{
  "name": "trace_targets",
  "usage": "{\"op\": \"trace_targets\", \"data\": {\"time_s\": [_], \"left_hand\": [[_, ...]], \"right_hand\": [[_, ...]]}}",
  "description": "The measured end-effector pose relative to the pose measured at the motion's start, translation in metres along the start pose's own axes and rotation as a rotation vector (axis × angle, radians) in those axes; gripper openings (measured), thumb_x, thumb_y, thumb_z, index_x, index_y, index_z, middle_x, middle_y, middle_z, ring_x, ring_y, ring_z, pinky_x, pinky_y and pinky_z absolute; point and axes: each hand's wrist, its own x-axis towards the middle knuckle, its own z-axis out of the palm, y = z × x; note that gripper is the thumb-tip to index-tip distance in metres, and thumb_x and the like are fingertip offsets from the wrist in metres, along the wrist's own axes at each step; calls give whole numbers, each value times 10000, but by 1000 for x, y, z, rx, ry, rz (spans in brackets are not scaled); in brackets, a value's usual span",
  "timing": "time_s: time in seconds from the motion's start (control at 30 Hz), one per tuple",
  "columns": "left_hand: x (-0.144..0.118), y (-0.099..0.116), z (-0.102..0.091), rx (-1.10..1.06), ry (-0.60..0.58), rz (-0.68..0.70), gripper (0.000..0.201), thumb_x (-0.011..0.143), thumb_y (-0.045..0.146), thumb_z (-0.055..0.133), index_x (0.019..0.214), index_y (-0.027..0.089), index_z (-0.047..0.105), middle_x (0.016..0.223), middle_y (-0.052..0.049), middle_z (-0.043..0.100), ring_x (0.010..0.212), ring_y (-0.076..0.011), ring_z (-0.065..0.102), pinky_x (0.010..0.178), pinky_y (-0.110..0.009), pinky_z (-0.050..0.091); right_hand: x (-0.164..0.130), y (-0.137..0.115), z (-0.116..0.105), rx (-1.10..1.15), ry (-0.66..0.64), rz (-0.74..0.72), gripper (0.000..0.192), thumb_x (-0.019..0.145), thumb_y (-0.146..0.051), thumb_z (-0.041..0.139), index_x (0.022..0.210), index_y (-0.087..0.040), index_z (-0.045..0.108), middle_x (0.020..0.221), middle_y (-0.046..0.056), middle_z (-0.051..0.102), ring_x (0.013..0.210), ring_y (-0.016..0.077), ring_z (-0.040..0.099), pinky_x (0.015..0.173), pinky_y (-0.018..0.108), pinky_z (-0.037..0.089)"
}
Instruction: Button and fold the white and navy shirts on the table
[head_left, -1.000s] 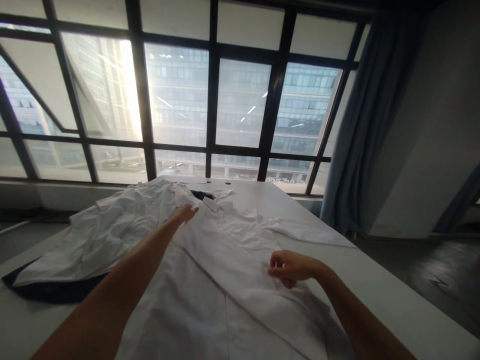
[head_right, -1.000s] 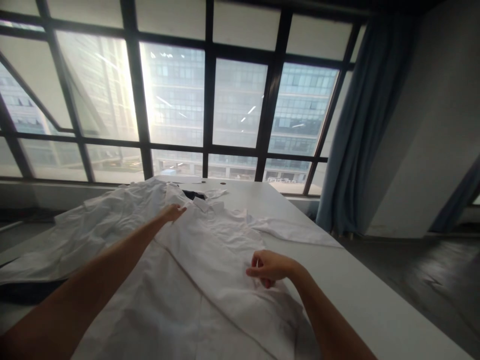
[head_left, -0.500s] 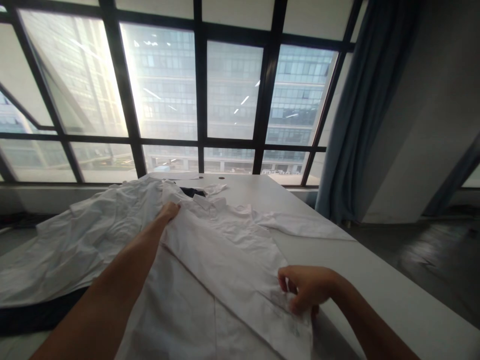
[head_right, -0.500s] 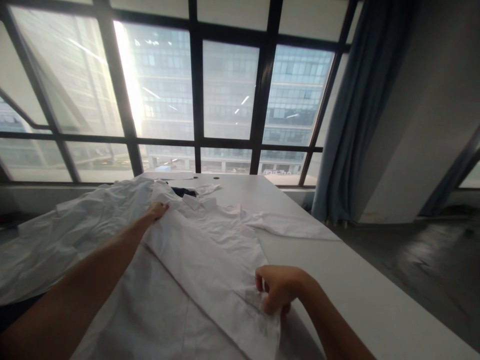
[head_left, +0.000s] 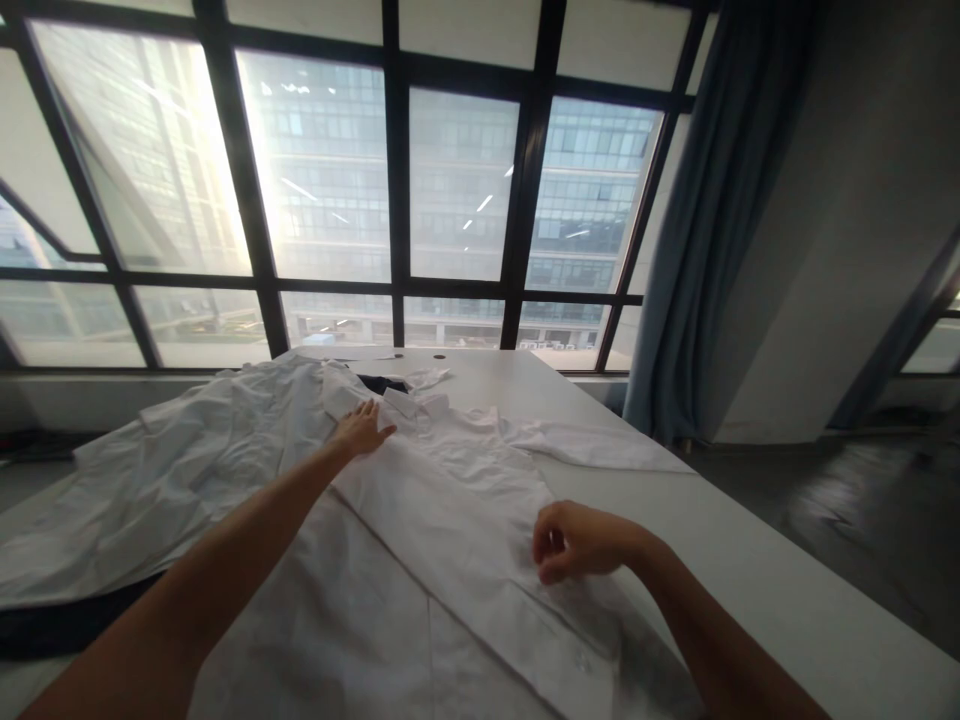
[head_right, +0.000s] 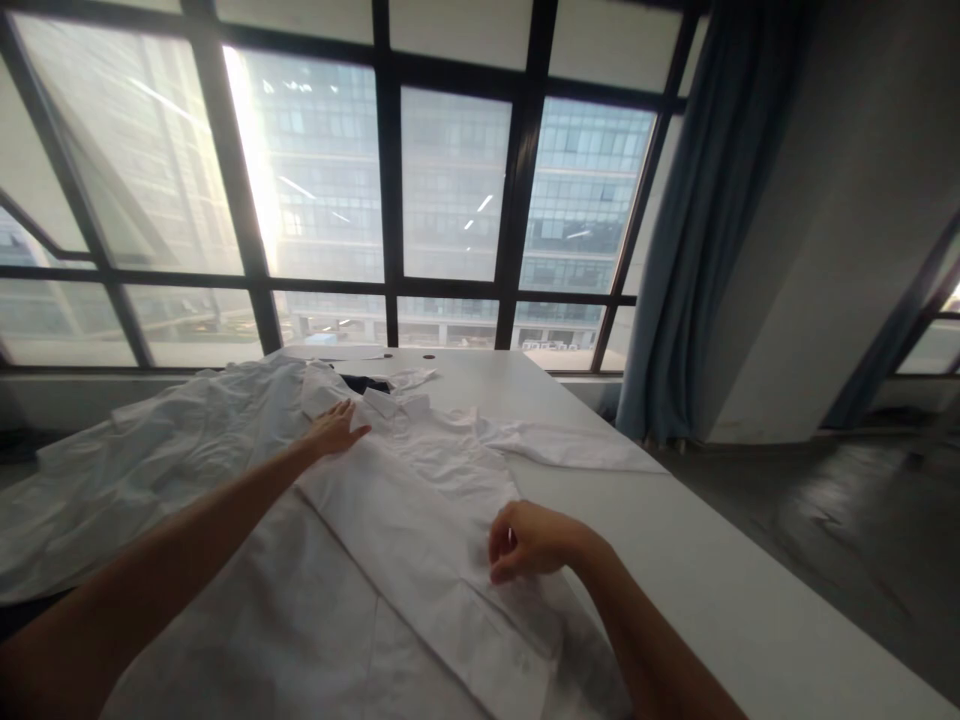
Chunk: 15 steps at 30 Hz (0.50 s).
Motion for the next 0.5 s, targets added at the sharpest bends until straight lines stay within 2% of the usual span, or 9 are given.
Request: {"op": "trace_targets", "data": {"time_s": [0.07,0.17,0.27,0.3,0.37,0.43,0.5], "left_hand": [[-4,2,11,-16,-83,3,848,887,645,341,1491,55,269,1571,-206,182,1452,-328,152,1138,-482,205],[-7,-1,24,-43,-160,20,817,899,644,291,1493,84,285,1567,-197,199,1456,-321,146,1141,-501,188],[-8,-3,24,-52,-177,38,785,915,627,257,1498,103,284,1569,-185,200,1458,-303,153,1147,-492,179],[-9,-2,22,-51,-171,47,787,915,630,252,1502,106,276,1573,-180,188,1460,-298,143,1151,-491,166],[-12,2,13,-50,-168,69,801,912,643,238,1512,113,252,1582,-166,156,1467,-286,115,1157,-490,131],[-18,9,3,-54,-184,91,815,905,665,214,1519,129,240,1590,-150,125,1470,-282,98,1157,-502,100],[-29,16,-4,-69,-218,106,824,896,688,194,1520,151,244,1591,-141,113,1468,-290,107,1148,-527,97]], "right_hand": [[-2,-1,4,26,-133,78,235,585,-286,795,783,-167,755,693,7,650,623,137,582,534,192,408],[-8,1,8,97,-290,172,221,550,-287,807,708,-156,725,602,-14,616,548,125,577,504,187,414],[-7,7,6,175,-333,174,222,627,-337,772,718,-144,709,588,-6,618,511,111,578,491,177,433],[-2,11,2,205,-284,163,245,673,-369,749,742,-138,706,607,6,631,510,109,580,484,174,438],[14,24,-9,265,-72,198,325,776,-444,678,806,-121,695,675,47,665,525,113,599,478,172,454],[35,43,-26,305,235,347,422,876,-500,564,904,-95,680,758,107,691,569,135,634,492,181,479],[52,67,-45,335,441,589,523,949,-512,426,1059,-51,645,857,179,697,658,187,680,547,231,524]]}}
